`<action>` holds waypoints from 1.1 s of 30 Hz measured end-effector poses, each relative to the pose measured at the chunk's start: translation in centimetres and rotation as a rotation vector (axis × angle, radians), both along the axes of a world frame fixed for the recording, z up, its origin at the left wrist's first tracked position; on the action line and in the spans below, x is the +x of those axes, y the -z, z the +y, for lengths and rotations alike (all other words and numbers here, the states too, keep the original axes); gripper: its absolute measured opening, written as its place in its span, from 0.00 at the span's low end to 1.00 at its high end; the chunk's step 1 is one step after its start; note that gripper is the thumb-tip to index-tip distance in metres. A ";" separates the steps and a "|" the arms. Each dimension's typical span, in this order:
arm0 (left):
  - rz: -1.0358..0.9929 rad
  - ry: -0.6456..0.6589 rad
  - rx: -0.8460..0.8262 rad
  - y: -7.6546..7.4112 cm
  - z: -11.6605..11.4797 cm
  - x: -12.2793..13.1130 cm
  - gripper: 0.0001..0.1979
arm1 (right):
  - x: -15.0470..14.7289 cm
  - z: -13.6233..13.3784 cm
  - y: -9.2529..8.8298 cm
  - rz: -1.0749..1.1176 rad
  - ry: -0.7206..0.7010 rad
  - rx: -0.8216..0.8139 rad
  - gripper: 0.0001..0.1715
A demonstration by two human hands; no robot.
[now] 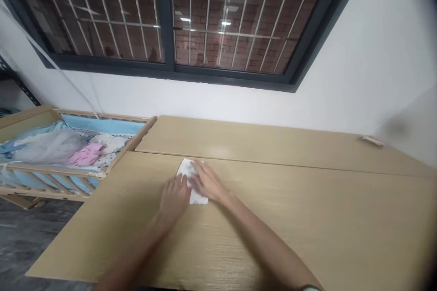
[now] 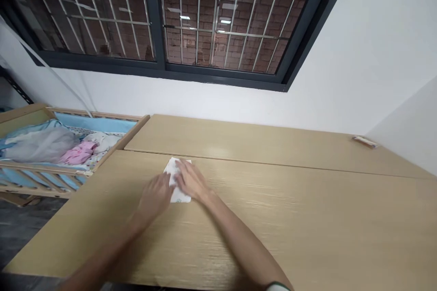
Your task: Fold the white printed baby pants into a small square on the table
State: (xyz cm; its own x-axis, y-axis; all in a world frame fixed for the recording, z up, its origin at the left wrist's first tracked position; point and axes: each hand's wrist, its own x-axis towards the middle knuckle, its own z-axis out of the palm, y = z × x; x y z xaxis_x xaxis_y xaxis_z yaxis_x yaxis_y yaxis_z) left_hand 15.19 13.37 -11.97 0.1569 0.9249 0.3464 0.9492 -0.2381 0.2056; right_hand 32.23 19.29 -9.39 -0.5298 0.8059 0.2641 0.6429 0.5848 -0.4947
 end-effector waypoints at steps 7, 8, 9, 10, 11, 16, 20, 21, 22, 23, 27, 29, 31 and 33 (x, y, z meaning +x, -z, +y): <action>0.156 -0.022 0.123 6.4 -8.1 1.9 0.26 | -1.7 -2.3 2.4 -0.191 -0.539 -0.119 0.32; 0.139 -0.043 0.119 6.5 -8.1 2.1 0.27 | -1.9 -1.5 2.9 -0.221 -0.513 -0.106 0.32; 0.116 -0.060 0.111 6.5 -8.0 2.2 0.27 | -2.0 -0.5 3.4 -0.248 -0.471 -0.091 0.32; 0.092 -0.068 0.108 6.4 -7.9 2.3 0.28 | -1.9 0.6 3.7 -0.270 -0.423 -0.077 0.32; 0.072 -0.067 0.109 6.2 -7.8 2.3 0.29 | -1.8 1.9 3.9 -0.287 -0.376 -0.063 0.32; 0.078 -0.043 0.119 5.8 -7.5 2.0 0.30 | -0.9 7.3 3.5 -0.319 -0.217 0.027 0.33; 0.091 0.006 0.088 5.4 -6.8 0.6 0.24 | -0.7 7.7 2.5 -0.316 -0.120 0.105 0.34; 0.077 0.041 0.063 5.2 -6.4 0.0 0.22 | -0.6 7.0 2.2 -0.298 -0.112 0.135 0.34; 0.059 0.083 0.035 4.9 -6.0 -0.8 0.19 | -0.5 6.0 1.9 -0.273 -0.109 0.161 0.33; 0.040 0.123 0.010 4.7 -5.4 -1.5 0.17 | -0.2 4.8 1.5 -0.244 -0.108 0.176 0.32; -0.006 0.217 -0.034 3.6 -3.0 -4.0 0.15 | 1.1 -1.1 0.8 -0.184 -0.127 0.104 0.34; -0.028 0.233 -0.046 2.9 -2.3 -4.5 0.16 | 1.9 -3.6 1.0 -0.194 -0.125 0.056 0.36; -0.056 0.245 -0.060 2.2 -2.5 -4.5 0.16 | 2.5 -5.5 1.3 -0.186 -0.113 0.030 0.27; -0.088 0.268 -0.081 1.3 -3.7 -4.5 0.16 | 2.9 -7.2 1.5 -0.151 -0.105 0.008 0.18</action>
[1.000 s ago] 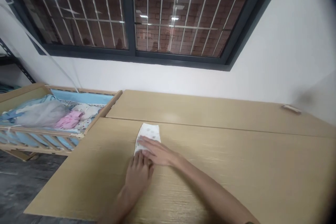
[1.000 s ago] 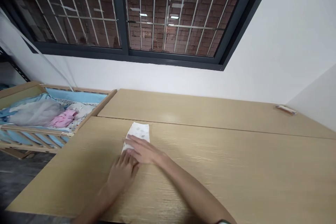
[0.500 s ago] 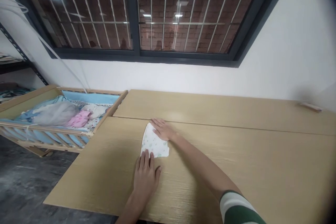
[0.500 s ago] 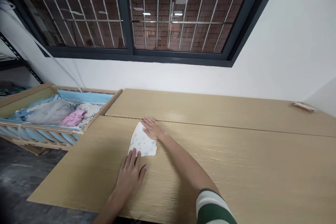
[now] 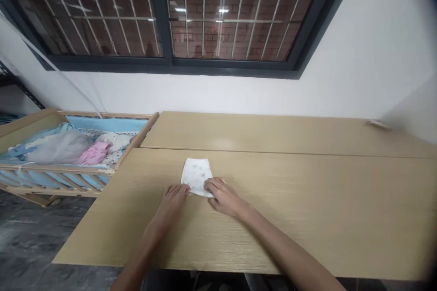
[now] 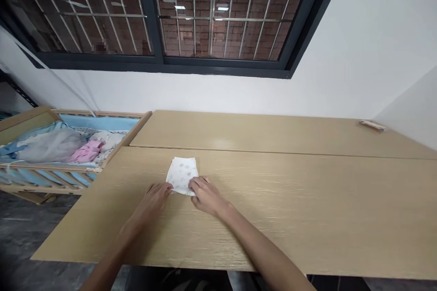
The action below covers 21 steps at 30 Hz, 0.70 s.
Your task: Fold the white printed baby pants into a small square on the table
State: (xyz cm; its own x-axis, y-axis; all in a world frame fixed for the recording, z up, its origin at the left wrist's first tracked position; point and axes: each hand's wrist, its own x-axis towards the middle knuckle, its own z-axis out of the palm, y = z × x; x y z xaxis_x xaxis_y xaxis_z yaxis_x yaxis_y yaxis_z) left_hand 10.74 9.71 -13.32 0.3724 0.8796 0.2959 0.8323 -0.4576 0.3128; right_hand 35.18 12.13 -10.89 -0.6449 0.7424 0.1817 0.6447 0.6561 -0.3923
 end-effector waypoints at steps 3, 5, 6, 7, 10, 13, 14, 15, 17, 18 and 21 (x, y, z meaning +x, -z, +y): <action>-0.054 0.056 -0.051 -0.9 -2.8 -0.5 0.13 | 0.6 -2.3 -0.5 0.079 0.024 -0.059 0.20; -0.131 0.100 -0.105 -1.0 -4.4 -1.3 0.10 | 0.9 -3.4 -1.1 0.139 0.045 -0.131 0.19; -0.178 0.118 -0.138 -0.8 -4.9 -1.8 0.14 | 1.0 -3.8 -1.4 0.169 0.056 -0.178 0.18; -0.227 0.123 -0.173 -0.6 -5.1 -2.1 0.18 | 1.1 -3.9 -1.7 0.200 0.071 -0.228 0.16; -0.351 0.100 -0.303 -0.1 -4.3 -2.5 0.16 | 1.3 -3.1 -1.8 0.300 0.126 -0.338 0.10; -0.456 0.027 -0.394 -0.3 -2.4 -2.0 0.16 | 1.1 -0.8 -1.3 0.389 0.173 -0.349 0.11; -0.458 -0.020 -0.387 -0.4 -1.7 -1.7 0.17 | 1.0 0.0 -1.0 0.401 0.195 -0.339 0.12; -0.444 -0.078 -0.362 -0.4 -1.1 -1.4 0.17 | 0.8 0.8 -0.7 0.404 0.223 -0.327 0.13; -0.380 -0.190 -0.299 -0.3 0.0 -0.7 0.15 | 0.3 2.3 0.2 0.405 0.281 -0.297 0.14; -0.351 -0.234 -0.274 -0.1 0.4 -0.4 0.15 | 0.1 2.9 0.7 0.412 0.309 -0.282 0.14; -0.274 -0.343 -0.199 1.0 1.3 0.4 0.13 | -0.7 4.1 2.5 0.468 0.401 -0.257 0.15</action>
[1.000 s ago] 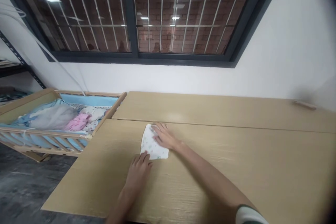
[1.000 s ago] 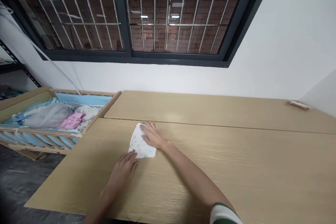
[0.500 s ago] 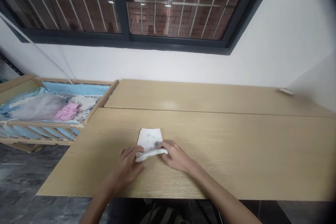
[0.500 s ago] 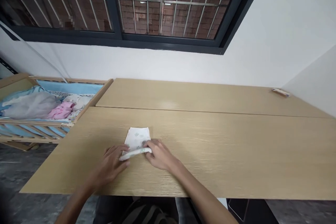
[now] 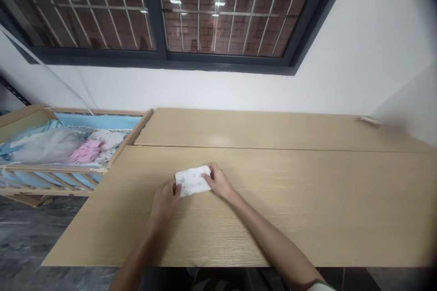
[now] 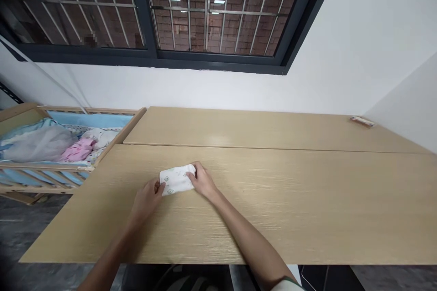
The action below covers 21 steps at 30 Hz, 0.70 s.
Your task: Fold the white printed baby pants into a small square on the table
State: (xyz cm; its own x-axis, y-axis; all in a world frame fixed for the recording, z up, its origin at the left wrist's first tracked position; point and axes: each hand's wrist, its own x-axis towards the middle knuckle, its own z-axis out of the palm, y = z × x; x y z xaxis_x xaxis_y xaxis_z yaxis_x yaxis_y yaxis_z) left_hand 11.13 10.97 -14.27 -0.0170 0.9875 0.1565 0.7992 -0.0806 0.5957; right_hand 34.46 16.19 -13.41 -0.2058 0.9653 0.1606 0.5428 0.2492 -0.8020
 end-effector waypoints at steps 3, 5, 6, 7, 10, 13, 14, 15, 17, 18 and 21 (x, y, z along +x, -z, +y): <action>0.077 -0.071 0.055 1.1 0.2 0.6 0.13 | -0.4 0.3 1.4 0.025 0.071 0.016 0.16; 0.108 -0.111 0.097 1.5 0.1 0.9 0.13 | -0.4 0.1 1.7 0.013 0.098 0.062 0.19; 0.118 -0.131 0.118 1.6 0.0 1.0 0.15 | -0.5 -0.2 1.5 -0.007 0.113 0.099 0.20; 0.124 -0.145 0.146 1.6 -0.1 1.3 0.17 | -0.5 -0.4 1.2 -0.039 0.123 0.144 0.22; 0.121 -0.074 0.260 1.4 -0.3 2.5 0.28 | -1.3 -1.3 -0.1 -0.192 0.041 0.302 0.27; 0.150 0.106 0.287 1.5 -0.3 4.1 0.32 | -2.4 -1.7 -0.8 -0.372 -0.235 0.406 0.31; 0.169 0.148 0.267 1.7 -0.3 4.5 0.32 | -2.8 -1.7 -0.7 -0.423 -0.315 0.412 0.33; 0.185 0.176 0.249 1.9 -0.3 4.8 0.31 | -3.0 -1.6 -0.6 -0.466 -0.370 0.407 0.35; 0.217 0.209 0.234 2.2 -0.3 4.8 0.31 | -3.3 -1.3 0.0 -0.523 -0.407 0.380 0.37; 0.239 0.220 0.235 2.3 -0.4 4.6 0.32 | -3.3 -1.2 0.3 -0.536 -0.401 0.368 0.37; 0.325 0.226 0.262 2.4 -0.6 4.0 0.33 | -2.7 -0.9 0.7 -0.545 -0.373 0.341 0.38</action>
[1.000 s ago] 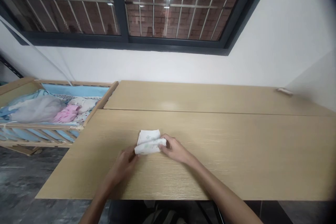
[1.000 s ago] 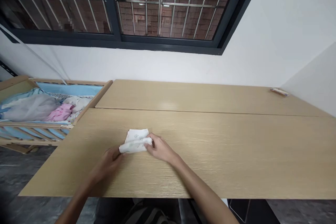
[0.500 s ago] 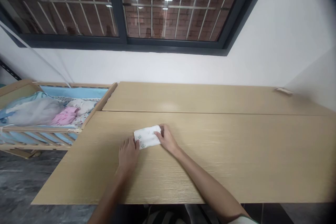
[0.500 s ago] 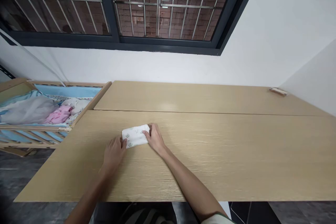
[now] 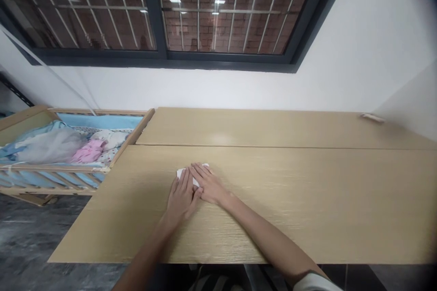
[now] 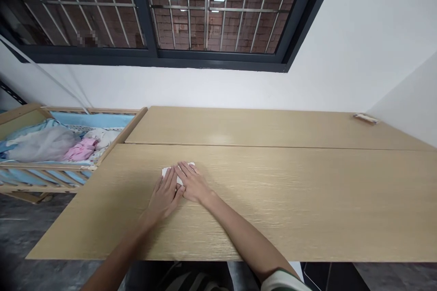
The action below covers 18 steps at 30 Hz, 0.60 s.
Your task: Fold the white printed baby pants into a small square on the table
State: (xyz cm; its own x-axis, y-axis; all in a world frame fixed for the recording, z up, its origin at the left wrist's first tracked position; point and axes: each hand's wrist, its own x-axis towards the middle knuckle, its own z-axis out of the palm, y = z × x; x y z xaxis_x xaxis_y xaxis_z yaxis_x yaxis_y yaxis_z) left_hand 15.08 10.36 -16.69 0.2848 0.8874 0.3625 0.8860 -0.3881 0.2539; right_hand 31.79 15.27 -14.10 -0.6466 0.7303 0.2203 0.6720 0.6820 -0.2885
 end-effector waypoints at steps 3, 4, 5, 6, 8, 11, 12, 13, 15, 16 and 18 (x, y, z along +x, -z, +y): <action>0.072 -0.009 0.040 0.1 -0.2 -0.5 0.34 | 1.3 0.0 -0.2 0.002 0.054 -0.065 0.40; 0.093 -0.014 0.051 0.2 -0.3 -0.6 0.35 | 1.9 0.0 -0.3 0.001 0.074 -0.095 0.40; 0.112 -0.019 0.063 0.3 -0.3 -0.8 0.35 | 2.4 -0.1 -0.4 0.001 0.093 -0.122 0.40; 0.126 -0.024 0.075 0.5 -0.3 -0.9 0.36 | 2.9 -0.2 -0.4 0.001 0.107 -0.145 0.40; 0.141 -0.028 0.094 0.8 -0.3 -1.0 0.36 | 3.8 -0.4 -0.4 0.004 0.123 -0.176 0.40; 0.139 -0.021 0.106 0.8 -0.2 -1.2 0.36 | 4.4 -0.7 -0.3 0.015 0.139 -0.193 0.41; 0.135 -0.020 0.108 0.6 -0.2 -1.2 0.35 | 4.5 -0.7 -0.3 0.020 0.141 -0.195 0.41; 0.129 -0.020 0.111 0.4 -0.2 -1.2 0.34 | 4.5 -0.8 -0.4 0.028 0.143 -0.195 0.42; 0.117 -0.019 0.114 -0.2 -0.1 -1.1 0.29 | 4.4 -0.7 -0.5 0.055 0.153 -0.195 0.42; 0.112 -0.017 0.114 -0.4 -0.1 -1.0 0.26 | 4.4 -0.7 -0.6 0.068 0.158 -0.196 0.42; 0.109 -0.009 0.104 -0.8 -0.1 -0.9 0.22 | 4.4 -0.6 -0.6 0.087 0.161 -0.199 0.42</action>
State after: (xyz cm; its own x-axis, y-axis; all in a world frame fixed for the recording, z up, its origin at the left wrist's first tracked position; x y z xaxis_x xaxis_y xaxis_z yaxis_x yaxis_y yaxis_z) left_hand 14.14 10.22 -15.88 0.3198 0.8491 0.4203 0.9095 -0.3995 0.1150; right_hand 36.23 14.69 -13.54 -0.5034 0.8568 0.1119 0.7341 0.4924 -0.4676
